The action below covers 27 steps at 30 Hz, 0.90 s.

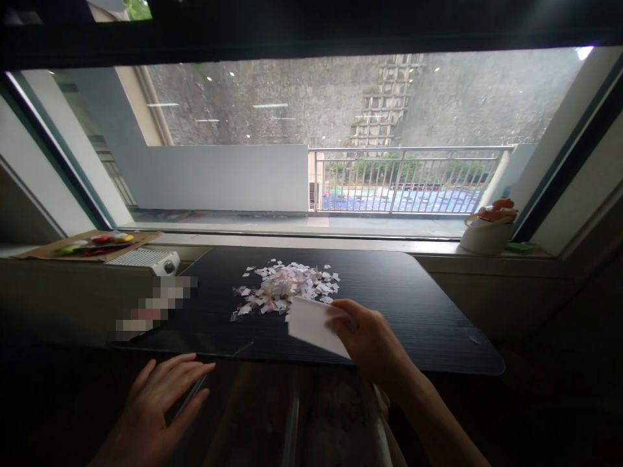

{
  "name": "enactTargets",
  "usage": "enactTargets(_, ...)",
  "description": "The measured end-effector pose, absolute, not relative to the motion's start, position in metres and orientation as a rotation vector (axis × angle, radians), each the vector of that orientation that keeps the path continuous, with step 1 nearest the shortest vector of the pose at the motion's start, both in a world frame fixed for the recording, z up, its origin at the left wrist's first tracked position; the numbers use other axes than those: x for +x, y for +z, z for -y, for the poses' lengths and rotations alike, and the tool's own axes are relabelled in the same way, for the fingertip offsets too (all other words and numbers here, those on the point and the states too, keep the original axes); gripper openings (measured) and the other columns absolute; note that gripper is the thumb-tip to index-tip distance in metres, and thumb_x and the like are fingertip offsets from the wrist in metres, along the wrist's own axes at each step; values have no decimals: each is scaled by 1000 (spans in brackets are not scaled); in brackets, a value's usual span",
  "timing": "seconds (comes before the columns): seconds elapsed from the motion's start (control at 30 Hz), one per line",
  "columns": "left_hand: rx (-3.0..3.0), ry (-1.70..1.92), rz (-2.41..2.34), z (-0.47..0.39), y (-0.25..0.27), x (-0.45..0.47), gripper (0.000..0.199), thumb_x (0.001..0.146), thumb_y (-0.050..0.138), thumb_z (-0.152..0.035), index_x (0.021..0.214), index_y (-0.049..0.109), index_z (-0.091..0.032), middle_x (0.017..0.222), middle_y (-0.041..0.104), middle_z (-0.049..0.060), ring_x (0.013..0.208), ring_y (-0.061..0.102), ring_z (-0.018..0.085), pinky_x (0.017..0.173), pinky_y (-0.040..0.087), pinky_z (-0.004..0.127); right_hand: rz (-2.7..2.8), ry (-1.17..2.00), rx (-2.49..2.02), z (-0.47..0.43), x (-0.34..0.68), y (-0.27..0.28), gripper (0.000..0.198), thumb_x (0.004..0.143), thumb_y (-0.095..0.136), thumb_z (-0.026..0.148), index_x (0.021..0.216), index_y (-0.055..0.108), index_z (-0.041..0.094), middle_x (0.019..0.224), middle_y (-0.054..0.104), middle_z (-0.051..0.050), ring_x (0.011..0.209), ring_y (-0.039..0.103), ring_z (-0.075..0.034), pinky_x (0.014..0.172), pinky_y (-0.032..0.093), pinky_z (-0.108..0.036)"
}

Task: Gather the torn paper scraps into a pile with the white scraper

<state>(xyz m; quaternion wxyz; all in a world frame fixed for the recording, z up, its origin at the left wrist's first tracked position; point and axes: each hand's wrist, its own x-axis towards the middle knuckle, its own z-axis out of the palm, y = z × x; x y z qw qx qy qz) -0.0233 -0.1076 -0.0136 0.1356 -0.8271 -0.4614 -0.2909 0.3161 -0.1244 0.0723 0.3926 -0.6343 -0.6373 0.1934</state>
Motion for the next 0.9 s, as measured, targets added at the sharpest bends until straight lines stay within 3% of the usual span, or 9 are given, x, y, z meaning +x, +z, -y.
enactTargets(0.1,-2391,-851,1319,105,-7,-17,24,80,51,-33,99,65,-30,95,72,1,96,62,23,96,32,47,1723,299,-1695,118,321,76,32,78,52,28,108,64,23,83,73,-5,73,67,-22,65,48,-31)
enactTargets(0.23,-2407,-829,1389,90,1,-15,25,81,50,-33,100,66,-29,100,70,3,98,61,23,97,31,50,1732,409,-1591,114,320,68,47,76,51,19,123,48,23,89,71,-4,70,65,-18,63,48,-27)
enactTargets(0.4,-2457,-822,1455,63,10,-10,27,82,49,-37,100,65,-28,106,67,4,103,58,23,100,30,49,1474,491,-1526,115,318,43,22,75,59,31,95,54,21,76,64,-1,62,57,-15,57,46,-25)
enactTargets(0.6,-2533,-896,1339,69,22,19,21,81,48,-33,90,66,-26,94,69,3,101,58,24,99,29,51,1252,671,-1419,105,338,25,22,71,62,37,82,57,19,69,60,1,64,57,-16,56,47,-26)
enactTargets(0.77,-3018,-493,865,99,40,76,18,80,50,-16,82,64,-27,80,66,-3,96,56,17,106,22,47,1119,550,-1507,92,370,28,25,69,61,37,83,58,17,74,63,-1,68,59,-18,58,47,-27)
enactTargets(0.9,-3197,-78,471,113,36,138,13,77,60,-19,65,60,-22,72,65,-3,87,57,16,103,28,46,1068,555,-1512,89,397,30,27,67,62,38,82,58,16,73,63,-1,66,59,-17,57,46,-27)
